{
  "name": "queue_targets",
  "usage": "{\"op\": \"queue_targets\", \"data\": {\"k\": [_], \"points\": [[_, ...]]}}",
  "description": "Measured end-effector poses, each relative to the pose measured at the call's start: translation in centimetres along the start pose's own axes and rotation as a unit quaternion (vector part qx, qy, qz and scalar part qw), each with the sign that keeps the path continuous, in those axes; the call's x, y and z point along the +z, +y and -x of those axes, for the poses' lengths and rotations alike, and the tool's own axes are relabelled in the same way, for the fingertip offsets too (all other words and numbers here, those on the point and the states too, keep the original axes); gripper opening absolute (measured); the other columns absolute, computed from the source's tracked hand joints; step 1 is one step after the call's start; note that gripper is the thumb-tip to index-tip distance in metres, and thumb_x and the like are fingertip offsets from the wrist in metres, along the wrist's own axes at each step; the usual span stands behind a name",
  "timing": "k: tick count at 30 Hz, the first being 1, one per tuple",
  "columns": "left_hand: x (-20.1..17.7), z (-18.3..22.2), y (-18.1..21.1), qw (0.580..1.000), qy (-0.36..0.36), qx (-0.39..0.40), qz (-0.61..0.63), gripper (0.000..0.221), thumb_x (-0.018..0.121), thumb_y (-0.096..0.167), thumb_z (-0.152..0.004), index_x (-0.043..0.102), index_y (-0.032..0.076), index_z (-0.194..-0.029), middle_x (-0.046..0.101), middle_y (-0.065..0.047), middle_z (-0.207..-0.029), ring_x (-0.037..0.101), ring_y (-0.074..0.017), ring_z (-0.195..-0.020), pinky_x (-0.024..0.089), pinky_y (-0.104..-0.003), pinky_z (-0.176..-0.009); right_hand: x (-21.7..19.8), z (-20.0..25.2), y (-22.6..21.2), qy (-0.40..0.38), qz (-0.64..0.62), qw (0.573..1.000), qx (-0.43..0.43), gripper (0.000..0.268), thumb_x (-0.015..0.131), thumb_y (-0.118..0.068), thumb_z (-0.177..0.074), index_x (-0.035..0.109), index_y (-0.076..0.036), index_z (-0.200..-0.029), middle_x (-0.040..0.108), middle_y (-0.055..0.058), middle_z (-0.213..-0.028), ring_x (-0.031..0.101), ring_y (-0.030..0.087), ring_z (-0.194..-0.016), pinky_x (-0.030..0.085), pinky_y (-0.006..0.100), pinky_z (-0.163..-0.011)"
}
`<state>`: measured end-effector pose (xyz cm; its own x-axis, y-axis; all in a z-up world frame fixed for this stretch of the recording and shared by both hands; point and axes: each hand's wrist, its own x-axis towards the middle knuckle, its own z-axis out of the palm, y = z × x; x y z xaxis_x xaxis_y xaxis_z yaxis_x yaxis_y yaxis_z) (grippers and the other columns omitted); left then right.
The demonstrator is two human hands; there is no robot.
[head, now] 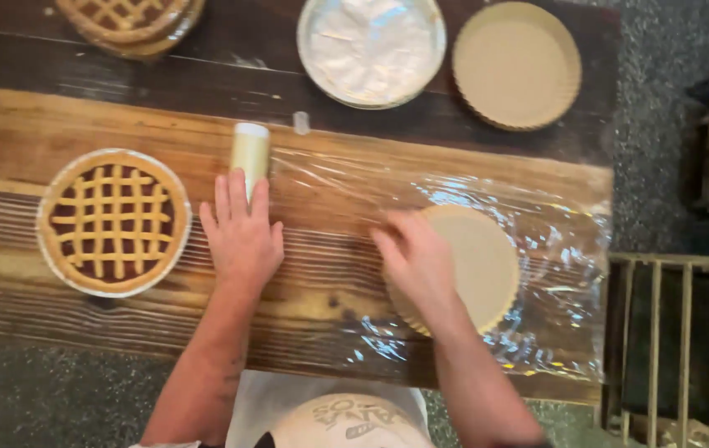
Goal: Wrapping individual pies in plastic wrap on a wooden workbench for packaging.
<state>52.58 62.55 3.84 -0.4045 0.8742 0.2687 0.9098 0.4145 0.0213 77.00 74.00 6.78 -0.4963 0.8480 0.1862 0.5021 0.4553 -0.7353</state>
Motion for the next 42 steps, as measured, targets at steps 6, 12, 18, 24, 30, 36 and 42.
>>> {"op": "queue_targets", "data": {"k": [6,12,18,24,30,36,42], "points": [[0.9,-0.5,-5.0,0.990,-0.042,0.039,0.131,0.083,0.082,0.023,-0.070,0.055,0.015,-0.148,0.040,-0.030,-0.156,0.041,-0.0444,-0.146,0.039,-0.052,-0.111,15.7,-14.8,-1.4,-0.031,0.284,0.953,0.100,0.044,0.068,-0.055,-0.087,0.069,-0.016,-0.107,0.067,0.008,-0.097,0.073,0.035,-0.092,0.058,0.052,-0.078],[0.2,-1.4,-8.5,0.967,0.006,0.089,0.237,0.071,0.074,0.014,-0.078,0.054,0.006,-0.146,0.036,-0.036,-0.156,0.039,-0.0482,-0.147,0.037,-0.049,-0.118,20.3,-18.7,-2.2,-0.061,0.337,0.908,0.242,0.032,0.072,-0.049,-0.088,0.072,-0.019,-0.100,0.070,0.005,-0.099,0.072,0.033,-0.100,0.056,0.050,-0.084],[1.4,-1.3,-10.4,0.957,-0.038,0.099,0.270,0.079,0.073,0.021,-0.079,0.047,0.009,-0.152,0.029,-0.037,-0.160,0.035,-0.0504,-0.148,0.033,-0.049,-0.121,20.5,-19.8,-2.9,-0.056,0.304,0.894,0.324,0.025,0.077,-0.043,-0.085,0.074,-0.023,-0.099,0.074,0.003,-0.099,0.073,0.029,-0.102,0.057,0.046,-0.086],[0.8,-1.7,-11.0,0.943,-0.089,0.103,0.303,0.072,0.069,0.019,-0.084,0.044,0.010,-0.151,0.027,-0.039,-0.159,0.032,-0.0523,-0.149,0.031,-0.052,-0.121,19.6,-19.4,-4.8,-0.067,0.347,0.897,0.265,0.029,0.075,-0.038,-0.089,0.071,-0.015,-0.105,0.071,0.008,-0.099,0.073,0.032,-0.100,0.058,0.049,-0.086],[1.2,-1.4,-10.7,0.944,-0.031,0.093,0.314,0.070,0.070,0.017,-0.082,0.051,0.009,-0.148,0.030,-0.038,-0.159,0.037,-0.0520,-0.147,0.034,-0.051,-0.121,19.7,-18.6,-2.0,-0.015,0.494,0.869,0.030,0.025,0.062,-0.034,-0.085,0.074,-0.013,-0.090,0.068,0.009,-0.084,0.072,0.034,-0.078,0.055,0.050,-0.067],[1.1,-1.6,-10.7,0.936,-0.011,0.091,0.341,0.073,0.072,0.013,-0.079,0.051,0.008,-0.148,0.028,-0.038,-0.159,0.037,-0.0536,-0.146,0.036,-0.053,-0.120,19.6,-18.0,0.9,0.054,0.486,0.871,-0.051,0.016,0.065,-0.038,-0.086,0.070,-0.024,-0.092,0.064,-0.001,-0.083,0.069,0.024,-0.080,0.051,0.040,-0.070],[1.7,-1.5,-11.1,0.915,-0.023,0.104,0.390,0.079,0.071,0.005,-0.077,0.046,0.003,-0.152,0.019,-0.040,-0.162,0.031,-0.0580,-0.147,0.034,-0.056,-0.120,17.9,-9.2,-4.7,0.044,0.260,0.959,0.102,0.015,0.070,-0.030,-0.094,0.076,-0.019,-0.103,0.074,0.011,-0.093,0.071,0.036,-0.092,0.057,0.050,-0.077]]}}
